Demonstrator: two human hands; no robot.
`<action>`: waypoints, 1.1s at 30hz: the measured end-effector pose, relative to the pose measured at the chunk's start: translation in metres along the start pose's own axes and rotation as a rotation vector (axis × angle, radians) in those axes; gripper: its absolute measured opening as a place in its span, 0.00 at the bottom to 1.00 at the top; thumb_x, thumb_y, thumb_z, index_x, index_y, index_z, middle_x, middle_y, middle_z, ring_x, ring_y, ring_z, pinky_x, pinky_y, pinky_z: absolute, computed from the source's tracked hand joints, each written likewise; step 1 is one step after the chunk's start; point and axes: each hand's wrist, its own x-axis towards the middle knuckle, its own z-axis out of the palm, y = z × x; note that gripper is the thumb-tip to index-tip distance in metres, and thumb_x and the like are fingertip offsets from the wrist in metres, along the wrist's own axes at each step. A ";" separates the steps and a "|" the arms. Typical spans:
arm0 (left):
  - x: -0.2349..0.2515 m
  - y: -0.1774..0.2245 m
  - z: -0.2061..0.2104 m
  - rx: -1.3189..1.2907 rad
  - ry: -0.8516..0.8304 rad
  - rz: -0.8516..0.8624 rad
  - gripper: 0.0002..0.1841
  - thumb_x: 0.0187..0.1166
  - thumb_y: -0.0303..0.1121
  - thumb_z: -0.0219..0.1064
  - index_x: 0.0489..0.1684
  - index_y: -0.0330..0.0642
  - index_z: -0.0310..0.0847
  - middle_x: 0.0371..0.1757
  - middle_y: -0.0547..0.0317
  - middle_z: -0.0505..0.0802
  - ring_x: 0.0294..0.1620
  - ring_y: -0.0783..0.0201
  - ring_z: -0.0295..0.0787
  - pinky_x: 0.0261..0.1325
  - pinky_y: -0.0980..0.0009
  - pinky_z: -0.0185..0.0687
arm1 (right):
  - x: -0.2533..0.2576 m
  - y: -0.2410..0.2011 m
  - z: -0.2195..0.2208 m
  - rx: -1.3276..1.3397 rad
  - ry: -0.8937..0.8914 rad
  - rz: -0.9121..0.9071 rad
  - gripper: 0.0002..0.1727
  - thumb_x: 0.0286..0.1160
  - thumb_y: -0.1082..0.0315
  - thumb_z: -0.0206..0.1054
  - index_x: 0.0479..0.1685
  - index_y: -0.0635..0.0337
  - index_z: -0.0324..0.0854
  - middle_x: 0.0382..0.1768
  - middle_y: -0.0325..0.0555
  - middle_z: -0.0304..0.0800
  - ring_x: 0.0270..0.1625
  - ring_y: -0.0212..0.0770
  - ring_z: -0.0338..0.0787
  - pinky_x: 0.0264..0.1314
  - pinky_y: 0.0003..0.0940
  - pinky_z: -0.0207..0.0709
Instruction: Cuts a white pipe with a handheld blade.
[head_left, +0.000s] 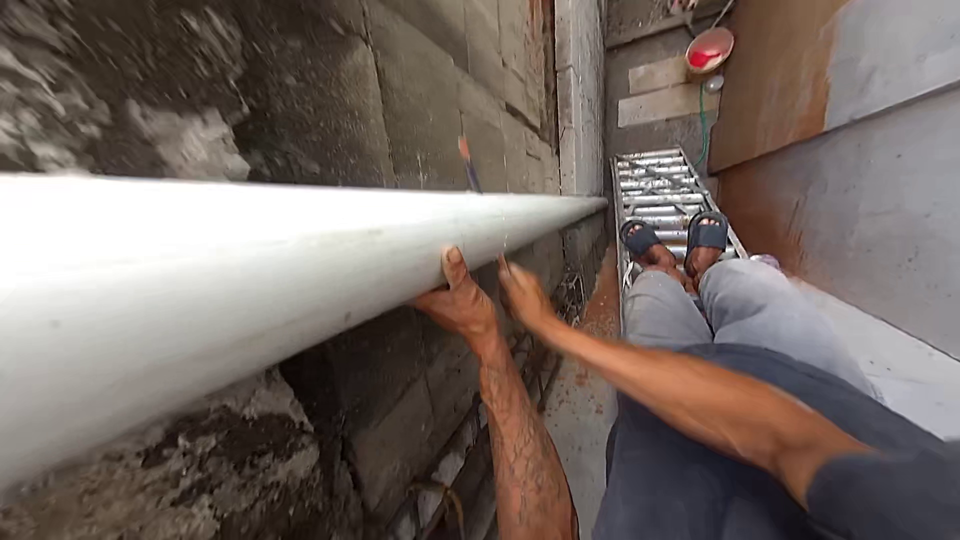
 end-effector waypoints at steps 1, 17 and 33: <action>-0.004 0.001 -0.005 0.017 -0.001 -0.022 0.49 0.77 0.51 0.73 0.89 0.39 0.42 0.73 0.51 0.80 0.71 0.66 0.82 0.71 0.63 0.84 | 0.002 0.004 0.004 0.016 0.000 -0.019 0.22 0.95 0.59 0.45 0.43 0.69 0.77 0.21 0.45 0.72 0.22 0.38 0.74 0.28 0.38 0.73; 0.003 -0.003 -0.001 0.029 -0.056 -0.036 0.57 0.69 0.54 0.79 0.90 0.37 0.39 0.78 0.47 0.77 0.76 0.68 0.77 0.78 0.69 0.75 | 0.008 -0.019 -0.020 0.145 -0.208 0.158 0.19 0.97 0.60 0.44 0.51 0.65 0.76 0.19 0.41 0.79 0.17 0.33 0.79 0.23 0.27 0.77; -0.023 -0.075 -0.033 -0.331 -0.816 -0.720 0.17 0.93 0.32 0.45 0.67 0.33 0.76 0.29 0.57 0.90 0.23 0.67 0.87 0.33 0.70 0.89 | -0.056 0.010 -0.231 -0.476 0.057 0.301 0.19 0.95 0.63 0.49 0.64 0.67 0.79 0.41 0.51 0.93 0.34 0.39 0.93 0.41 0.36 0.88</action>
